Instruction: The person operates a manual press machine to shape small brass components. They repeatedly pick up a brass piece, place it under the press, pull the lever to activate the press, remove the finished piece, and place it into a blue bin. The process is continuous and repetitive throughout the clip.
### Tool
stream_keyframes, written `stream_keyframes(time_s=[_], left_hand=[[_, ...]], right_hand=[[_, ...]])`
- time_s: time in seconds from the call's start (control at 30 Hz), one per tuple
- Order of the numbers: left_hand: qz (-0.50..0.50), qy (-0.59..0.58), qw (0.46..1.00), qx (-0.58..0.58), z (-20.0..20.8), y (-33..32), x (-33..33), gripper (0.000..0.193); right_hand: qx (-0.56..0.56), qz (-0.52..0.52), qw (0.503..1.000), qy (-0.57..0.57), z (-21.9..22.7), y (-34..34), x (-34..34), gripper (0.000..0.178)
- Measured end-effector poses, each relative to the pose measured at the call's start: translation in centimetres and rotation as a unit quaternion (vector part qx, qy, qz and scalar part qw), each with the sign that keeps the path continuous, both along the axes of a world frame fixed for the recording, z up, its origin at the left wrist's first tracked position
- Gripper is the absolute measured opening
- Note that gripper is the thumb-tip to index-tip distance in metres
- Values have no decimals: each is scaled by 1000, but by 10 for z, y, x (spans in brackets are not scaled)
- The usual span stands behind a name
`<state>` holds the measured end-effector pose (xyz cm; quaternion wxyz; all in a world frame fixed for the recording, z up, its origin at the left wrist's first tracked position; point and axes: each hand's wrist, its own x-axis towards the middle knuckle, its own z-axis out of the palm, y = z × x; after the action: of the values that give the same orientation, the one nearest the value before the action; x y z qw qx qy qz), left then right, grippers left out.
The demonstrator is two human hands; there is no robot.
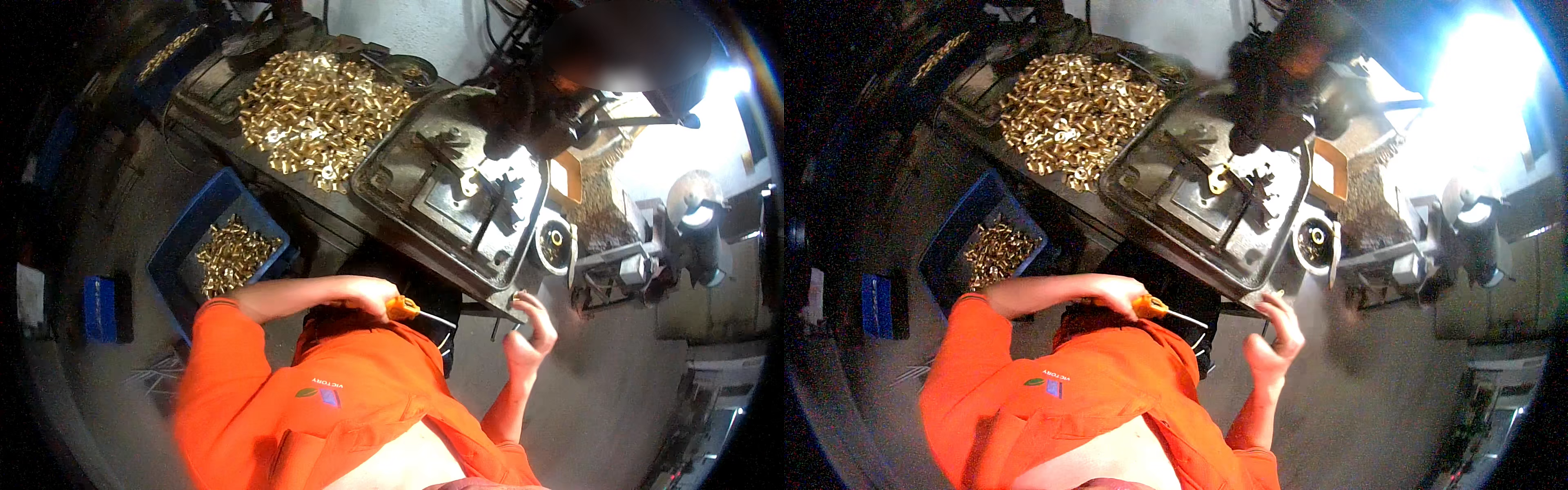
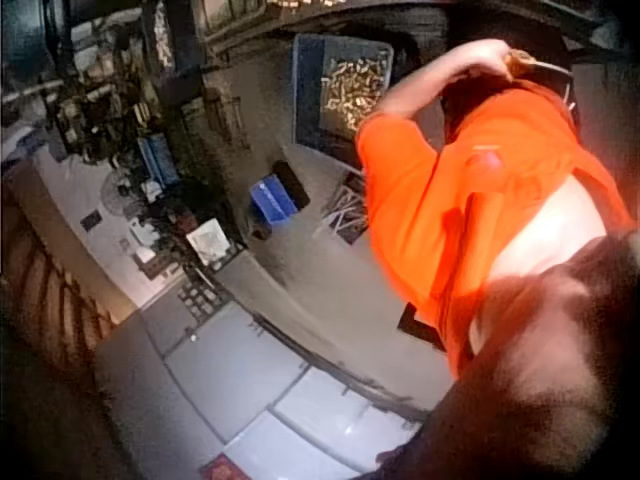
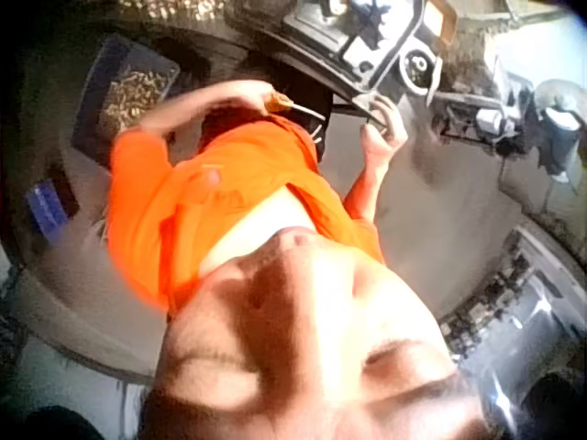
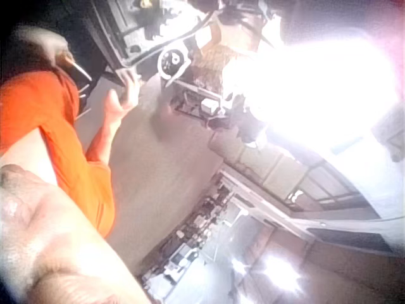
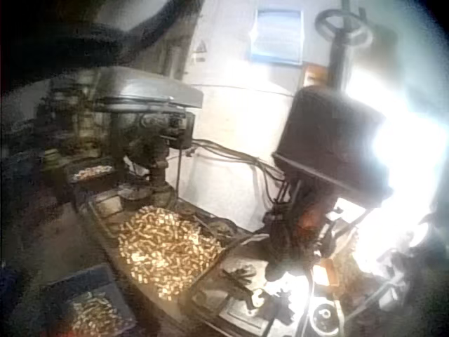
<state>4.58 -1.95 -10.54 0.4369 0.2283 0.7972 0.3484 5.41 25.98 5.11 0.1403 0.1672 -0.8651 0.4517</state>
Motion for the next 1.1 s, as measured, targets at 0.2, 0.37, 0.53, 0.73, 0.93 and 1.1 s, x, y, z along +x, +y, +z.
stream_keyframes(time_s=[0.2, 0.37, 0.53, 0.73, 0.93, 1.1], left_hand=[[-15, 183, 981, -63, -9, 16, -10, 46], [44, 269, 956, 106, 30, -44, -4, 45], [343, 299, 885, -102, 133, -132, -67, 28], [381, 448, 781, -208, 107, -213, -142, 22], [340, 479, 752, -301, 106, -196, -162, 28], [295, 443, 772, -346, 100, -197, -180, 29]], right_hand=[[63, 129, 989, -45, -12, -42, -3, 38], [56, 86, 992, -79, -18, -28, -6, 38], [46, 70, 993, -81, -23, -23, -11, 36], [52, 79, 993, -74, -20, -29, -14, 36], [59, 53, 994, -77, -32, -19, -14, 35], [60, 60, 995, -61, -35, -17, -17, 35]])
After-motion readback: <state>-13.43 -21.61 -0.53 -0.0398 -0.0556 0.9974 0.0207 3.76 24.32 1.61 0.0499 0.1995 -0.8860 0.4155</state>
